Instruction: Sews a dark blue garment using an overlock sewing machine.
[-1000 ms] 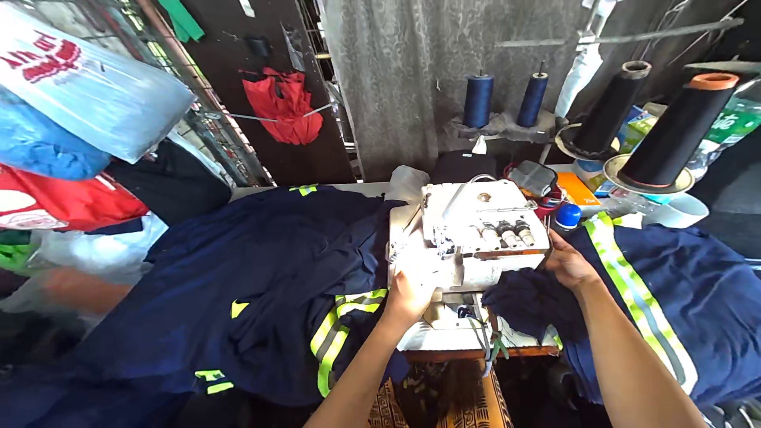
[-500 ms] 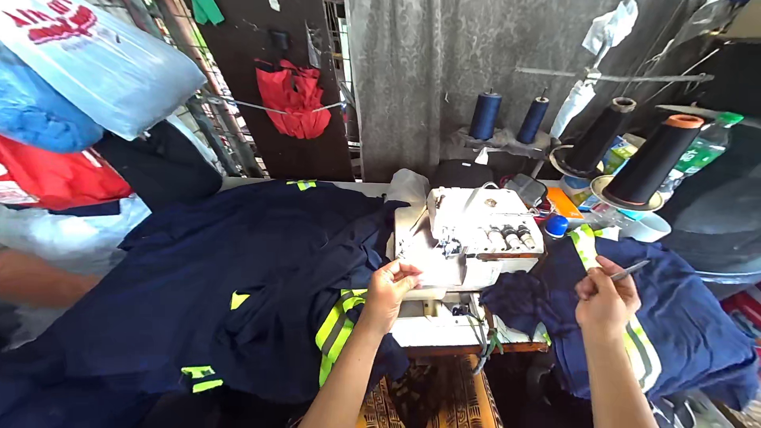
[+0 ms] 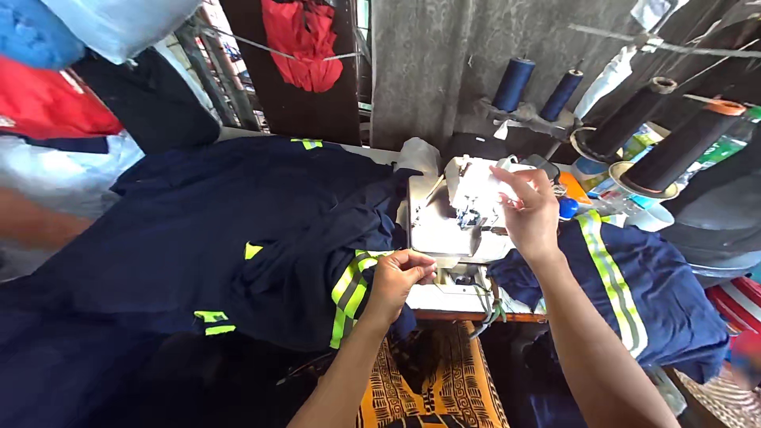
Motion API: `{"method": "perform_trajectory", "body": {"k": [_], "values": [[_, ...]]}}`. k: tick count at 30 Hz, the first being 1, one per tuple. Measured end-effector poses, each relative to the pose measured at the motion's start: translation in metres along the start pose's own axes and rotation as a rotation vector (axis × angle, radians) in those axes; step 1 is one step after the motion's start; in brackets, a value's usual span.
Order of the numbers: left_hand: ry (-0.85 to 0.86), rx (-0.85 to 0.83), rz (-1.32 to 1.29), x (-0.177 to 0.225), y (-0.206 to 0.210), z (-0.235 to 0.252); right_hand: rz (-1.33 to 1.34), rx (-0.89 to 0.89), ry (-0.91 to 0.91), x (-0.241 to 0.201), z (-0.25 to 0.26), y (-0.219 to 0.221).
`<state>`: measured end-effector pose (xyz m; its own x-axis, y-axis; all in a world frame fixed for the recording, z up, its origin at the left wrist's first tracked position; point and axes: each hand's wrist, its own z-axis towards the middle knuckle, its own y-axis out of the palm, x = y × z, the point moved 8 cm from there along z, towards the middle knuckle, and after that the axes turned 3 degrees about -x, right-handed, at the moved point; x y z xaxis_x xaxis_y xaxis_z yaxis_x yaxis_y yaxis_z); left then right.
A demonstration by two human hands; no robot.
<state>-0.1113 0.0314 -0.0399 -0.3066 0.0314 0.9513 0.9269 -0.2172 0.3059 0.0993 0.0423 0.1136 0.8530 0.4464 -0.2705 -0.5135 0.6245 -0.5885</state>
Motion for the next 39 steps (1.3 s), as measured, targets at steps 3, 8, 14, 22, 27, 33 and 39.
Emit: {"method": "perform_trajectory", "body": {"k": [3, 8, 14, 22, 27, 33, 39], "values": [[-0.002, -0.016, 0.013, 0.000, 0.006, 0.006, 0.012, -0.004, -0.029, 0.000, -0.003, 0.009], [-0.030, -0.056, 0.032, -0.002, 0.022, 0.008, 0.022, -0.044, -0.043, -0.001, -0.010, 0.018], [-0.031, -0.117, 0.084, -0.011, 0.032, 0.006, -0.056, -0.109, -0.006, -0.008, -0.015, 0.019], [-0.052, -0.070, 0.218, -0.004, 0.031, -0.004, 0.286, -0.415, -0.071, -0.046, -0.087, 0.050], [-0.024, -0.011, 0.365, -0.003, 0.020, -0.006, 0.355, -0.449, -0.079, -0.041, -0.110, 0.065], [-0.004, 0.002, 0.336, -0.002, 0.013, -0.009, 0.286, -0.331, -0.099, -0.040, -0.110, 0.058], [0.043, 0.016, 0.385, -0.004, -0.010, -0.019, 0.269, -0.237, -0.011, -0.025, -0.122, 0.056]]}}
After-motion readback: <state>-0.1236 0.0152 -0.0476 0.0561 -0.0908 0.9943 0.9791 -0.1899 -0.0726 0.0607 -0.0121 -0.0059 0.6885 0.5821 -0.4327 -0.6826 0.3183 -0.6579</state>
